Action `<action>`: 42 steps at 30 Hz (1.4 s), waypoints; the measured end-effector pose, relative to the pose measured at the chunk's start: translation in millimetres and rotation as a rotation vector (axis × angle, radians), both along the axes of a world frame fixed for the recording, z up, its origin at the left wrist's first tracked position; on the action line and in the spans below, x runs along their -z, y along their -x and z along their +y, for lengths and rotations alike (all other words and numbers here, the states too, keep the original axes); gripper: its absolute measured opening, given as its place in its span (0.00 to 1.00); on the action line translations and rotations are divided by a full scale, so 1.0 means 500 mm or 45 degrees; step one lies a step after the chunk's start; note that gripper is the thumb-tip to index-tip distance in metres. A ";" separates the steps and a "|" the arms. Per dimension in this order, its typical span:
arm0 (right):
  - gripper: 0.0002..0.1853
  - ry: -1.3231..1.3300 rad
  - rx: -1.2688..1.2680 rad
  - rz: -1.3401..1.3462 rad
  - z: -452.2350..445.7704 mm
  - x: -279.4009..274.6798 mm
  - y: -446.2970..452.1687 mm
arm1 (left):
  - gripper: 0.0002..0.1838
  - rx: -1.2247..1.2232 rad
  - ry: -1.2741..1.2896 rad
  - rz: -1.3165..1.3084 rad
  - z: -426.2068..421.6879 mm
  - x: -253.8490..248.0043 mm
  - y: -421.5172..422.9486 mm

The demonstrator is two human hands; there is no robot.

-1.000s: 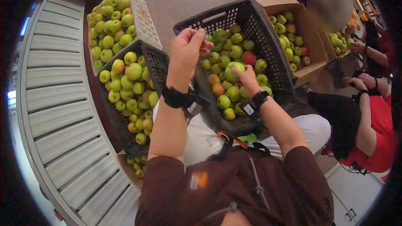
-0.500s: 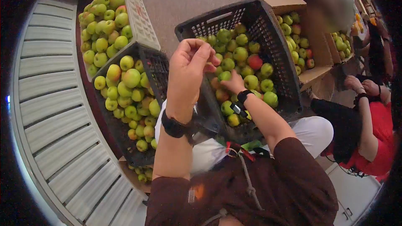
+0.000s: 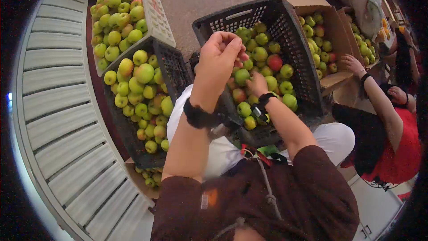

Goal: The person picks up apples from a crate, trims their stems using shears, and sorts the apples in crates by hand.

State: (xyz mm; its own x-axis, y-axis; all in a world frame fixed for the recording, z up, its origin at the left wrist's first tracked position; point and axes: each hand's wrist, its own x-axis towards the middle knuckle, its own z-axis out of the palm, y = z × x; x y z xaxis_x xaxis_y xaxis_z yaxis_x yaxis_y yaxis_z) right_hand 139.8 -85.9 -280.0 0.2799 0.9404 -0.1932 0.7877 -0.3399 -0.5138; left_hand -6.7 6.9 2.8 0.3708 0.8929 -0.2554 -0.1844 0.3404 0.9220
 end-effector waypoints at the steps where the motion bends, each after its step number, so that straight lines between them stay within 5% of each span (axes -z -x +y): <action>1: 0.22 0.183 0.126 0.325 -0.006 -0.021 -0.014 | 0.08 0.007 -0.023 0.017 -0.001 0.000 0.000; 3: 0.19 0.556 0.373 0.971 -0.019 -0.091 -0.045 | 0.08 0.050 -0.064 0.028 0.000 0.008 -0.006; 5: 0.17 0.573 0.524 1.614 -0.070 -0.110 -0.084 | 0.10 0.086 -0.112 0.039 0.005 0.016 -0.006; 7: 0.16 0.530 0.682 1.697 -0.105 -0.213 -0.073 | 0.17 0.033 -0.277 0.121 0.006 0.032 -0.010; 16: 0.08 -0.045 -0.348 0.102 -0.300 -0.216 -0.029 | 0.18 -0.235 -0.548 0.115 0.008 0.034 0.010; 18: 0.07 -0.165 -0.417 0.017 -0.303 -0.210 -0.015 | 0.17 -0.396 -0.695 0.189 0.028 0.058 0.027; 21: 0.06 -0.138 -0.371 -0.048 -0.302 -0.267 0.010 | 0.13 -0.600 -0.289 -0.248 0.030 -0.005 0.098; 23: 0.06 -0.114 -0.329 -0.057 -0.298 -0.275 0.013 | 0.11 -0.709 -0.557 -0.348 0.012 -0.011 0.186; 25: 0.05 -0.138 -0.317 -0.062 -0.300 -0.256 0.005 | 0.12 -0.911 -0.284 -0.528 -0.009 -0.013 0.285; 26: 0.05 -0.136 -0.322 -0.065 -0.302 -0.254 0.004 | 0.12 -0.958 -0.560 -0.011 -0.026 0.013 0.341; 28: 0.05 -0.130 -0.329 -0.071 -0.299 -0.255 0.006 | 0.13 -1.019 -0.489 0.239 -0.067 0.071 0.436; 29: 0.05 -0.156 -0.348 -0.088 -0.296 -0.251 0.004 | 0.13 -1.042 -0.155 -0.038 -0.087 0.100 0.474; 31: 0.05 -0.200 -0.382 -0.123 -0.299 -0.242 -0.003 | 0.17 -0.969 0.065 0.597 -0.122 0.210 0.560; 33: 0.06 -0.212 -0.384 -0.085 -0.299 -0.242 -0.001 | 0.18 -0.679 -0.126 1.574 -0.168 0.342 0.644; 38: 0.06 -0.178 -0.391 -0.103 -0.297 -0.230 -0.009 | 0.22 -0.093 0.241 1.950 -0.253 0.395 0.650; 42: 0.05 -0.173 -0.381 -0.072 -0.297 -0.228 -0.007 | 0.24 -0.044 0.228 2.055 -0.264 0.404 0.634</action>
State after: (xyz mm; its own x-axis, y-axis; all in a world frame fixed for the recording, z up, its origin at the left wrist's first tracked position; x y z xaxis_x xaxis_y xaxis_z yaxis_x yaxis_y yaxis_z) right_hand 143.5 -234.6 -166.3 -0.0062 0.9986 -0.0523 0.8707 -0.0203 -0.4914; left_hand -323.9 -124.9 -199.0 -0.3900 0.8123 -0.4336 0.8735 0.4753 0.1047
